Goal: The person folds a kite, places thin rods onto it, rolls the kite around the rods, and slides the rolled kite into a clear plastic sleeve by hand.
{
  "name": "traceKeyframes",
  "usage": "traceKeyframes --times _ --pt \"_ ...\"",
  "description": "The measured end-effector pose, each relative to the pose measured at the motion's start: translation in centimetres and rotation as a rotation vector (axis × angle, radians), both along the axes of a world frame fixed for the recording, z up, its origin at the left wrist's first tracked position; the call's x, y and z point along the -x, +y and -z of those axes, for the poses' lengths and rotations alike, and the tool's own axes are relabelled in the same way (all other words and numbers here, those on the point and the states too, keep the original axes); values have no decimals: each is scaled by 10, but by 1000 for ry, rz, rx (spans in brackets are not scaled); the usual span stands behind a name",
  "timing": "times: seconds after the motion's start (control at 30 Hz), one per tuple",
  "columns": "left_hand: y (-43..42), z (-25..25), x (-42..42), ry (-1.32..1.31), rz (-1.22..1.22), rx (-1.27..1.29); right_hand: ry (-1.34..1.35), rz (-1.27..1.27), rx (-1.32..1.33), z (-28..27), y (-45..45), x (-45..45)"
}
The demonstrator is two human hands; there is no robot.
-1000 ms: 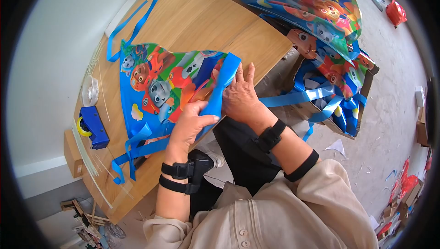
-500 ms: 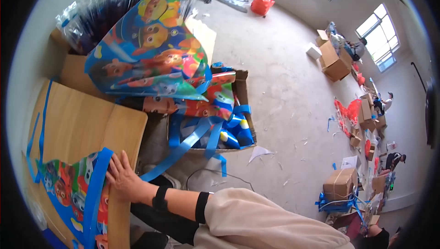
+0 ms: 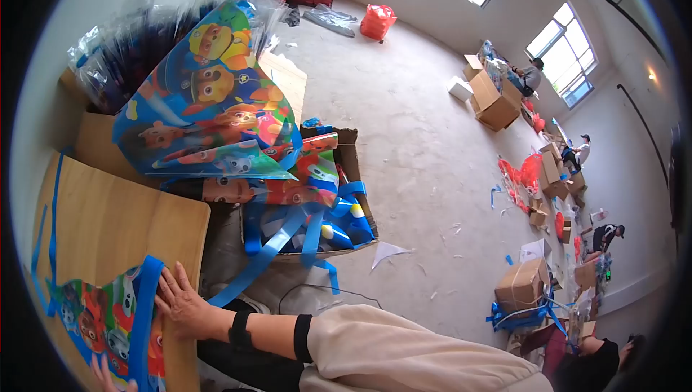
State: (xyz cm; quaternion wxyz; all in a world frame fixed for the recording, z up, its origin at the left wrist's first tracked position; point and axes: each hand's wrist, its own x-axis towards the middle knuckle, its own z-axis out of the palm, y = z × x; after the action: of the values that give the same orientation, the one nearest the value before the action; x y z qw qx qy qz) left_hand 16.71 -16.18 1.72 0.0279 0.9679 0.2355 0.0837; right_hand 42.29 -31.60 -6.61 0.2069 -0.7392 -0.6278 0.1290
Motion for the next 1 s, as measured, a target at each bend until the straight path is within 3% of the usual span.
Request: traceKeyframes --times 0.07,0.13,0.27,0.3,0.37,0.4,0.43,0.57,0.63,0.7,0.83,0.9,0.93,1.0 --pt "15 12 -28 -171 -12 86 -11 -11 18 -1 0 0" --pt "27 43 -84 -375 -95 339 10 6 -18 2 0 1" --pt "29 75 -158 -325 -206 948 -109 76 -149 15 0 3" --pt "25 82 -167 -347 -208 991 -174 99 -228 22 4 5" --pt "23 88 -178 -282 -215 955 -130 129 -320 12 2 2" --pt "19 95 -182 -374 -233 1023 -68 128 -244 11 4 1" --pt "10 70 -187 -215 -190 811 -65 62 -214 6 -1 -1" --pt "6 67 -179 -93 -183 731 -120 -8 -80 8 3 -1" --pt "1 65 -177 -179 -206 766 -173 -20 -85 3 1 -3" --pt "-8 53 -175 -96 -278 928 -165 -27 -78 3 -1 -4" --pt "-22 46 -169 -78 -256 907 -243 -42 41 3 0 -3" --pt "-30 43 -166 -44 -242 649 -221 -45 -23 9 0 -3" --pt "-36 36 -167 -5 -433 921 -218 -37 -47 9 0 -2" --pt "-41 39 -160 -41 -499 995 -214 -27 -70 8 -1 -2"
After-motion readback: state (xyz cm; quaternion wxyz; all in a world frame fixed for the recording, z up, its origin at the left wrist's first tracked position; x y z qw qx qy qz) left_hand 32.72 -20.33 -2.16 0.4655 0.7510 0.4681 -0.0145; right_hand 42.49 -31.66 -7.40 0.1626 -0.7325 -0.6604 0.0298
